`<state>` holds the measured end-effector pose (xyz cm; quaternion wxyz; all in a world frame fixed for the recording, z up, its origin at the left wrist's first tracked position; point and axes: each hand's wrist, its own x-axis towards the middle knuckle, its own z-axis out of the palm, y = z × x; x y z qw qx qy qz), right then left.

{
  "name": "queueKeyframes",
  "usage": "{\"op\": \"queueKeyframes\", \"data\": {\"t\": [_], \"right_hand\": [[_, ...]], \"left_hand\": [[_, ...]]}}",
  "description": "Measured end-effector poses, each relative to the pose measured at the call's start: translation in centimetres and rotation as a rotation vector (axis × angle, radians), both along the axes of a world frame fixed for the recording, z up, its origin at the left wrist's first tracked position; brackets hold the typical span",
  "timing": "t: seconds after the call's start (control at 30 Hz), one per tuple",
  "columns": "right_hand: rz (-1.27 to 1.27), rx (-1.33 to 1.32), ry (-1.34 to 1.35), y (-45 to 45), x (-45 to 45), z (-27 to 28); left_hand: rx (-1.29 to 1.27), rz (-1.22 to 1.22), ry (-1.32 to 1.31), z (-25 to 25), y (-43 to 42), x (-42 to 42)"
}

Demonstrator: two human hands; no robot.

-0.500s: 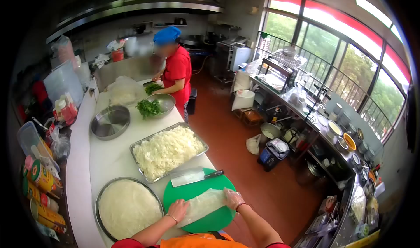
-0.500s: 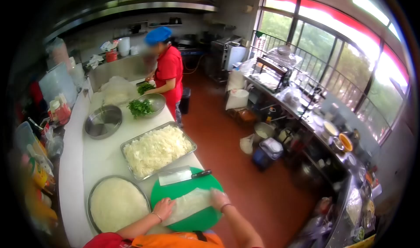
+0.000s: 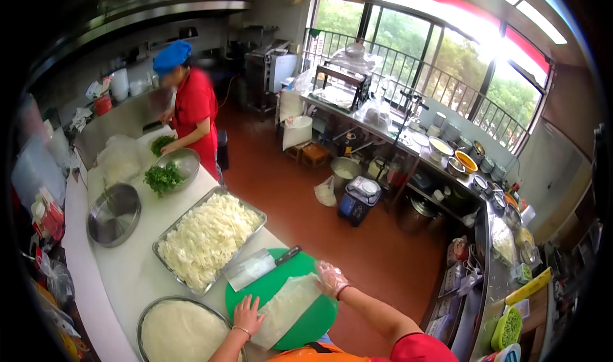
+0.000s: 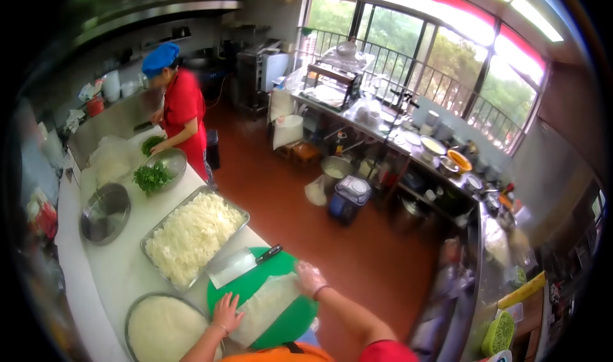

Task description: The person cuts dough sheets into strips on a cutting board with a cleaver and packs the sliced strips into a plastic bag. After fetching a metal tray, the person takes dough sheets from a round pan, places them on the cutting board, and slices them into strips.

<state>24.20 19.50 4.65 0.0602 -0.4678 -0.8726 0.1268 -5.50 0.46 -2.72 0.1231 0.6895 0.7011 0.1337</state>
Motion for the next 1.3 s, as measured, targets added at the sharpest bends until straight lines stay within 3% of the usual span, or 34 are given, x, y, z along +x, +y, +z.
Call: {"op": "queueKeyframes", "data": {"t": [0.13,0.37,0.5,0.6,0.8,0.97,1.07,1.13,1.2,1.3], "right_hand": [[0.078,0.018,-0.168,1.6,-2.4,0.1],[0.271,0.082,-0.085,5.5,-9.5,4.5],[0.335,0.140,-0.135,6.8,-13.0,4.0],[0.324,-0.164,-0.656,7.4,-16.2,4.1],[0.496,0.281,-0.638,7.4,-16.1,-1.3],[0.548,0.238,-0.485,7.1,-13.4,-1.9],[0.480,0.136,-0.372,4.0,-11.0,2.0],[0.393,0.024,-0.260,1.6,-8.5,3.8],[0.229,-0.170,-0.203,-1.5,-6.6,7.0],[0.040,-0.394,-0.122,-5.4,-3.4,9.7]], "left_hand": [[-0.111,-0.034,0.051,1.7,0.1,1.1],[-0.163,-0.039,0.029,2.7,0.3,1.2],[-0.197,-0.013,-0.005,3.3,0.2,1.7],[-0.208,-0.010,0.003,3.4,0.2,1.7],[-0.196,0.001,-0.001,3.2,0.4,1.7],[-0.205,-0.009,-0.023,4.2,0.5,1.3],[-0.024,0.085,-0.232,5.1,2.1,1.0],[0.309,0.037,-0.099,10.3,3.6,0.9],[0.466,-0.070,0.023,13.1,6.0,0.8],[0.508,-0.287,0.177,14.1,9.8,1.0]]}}
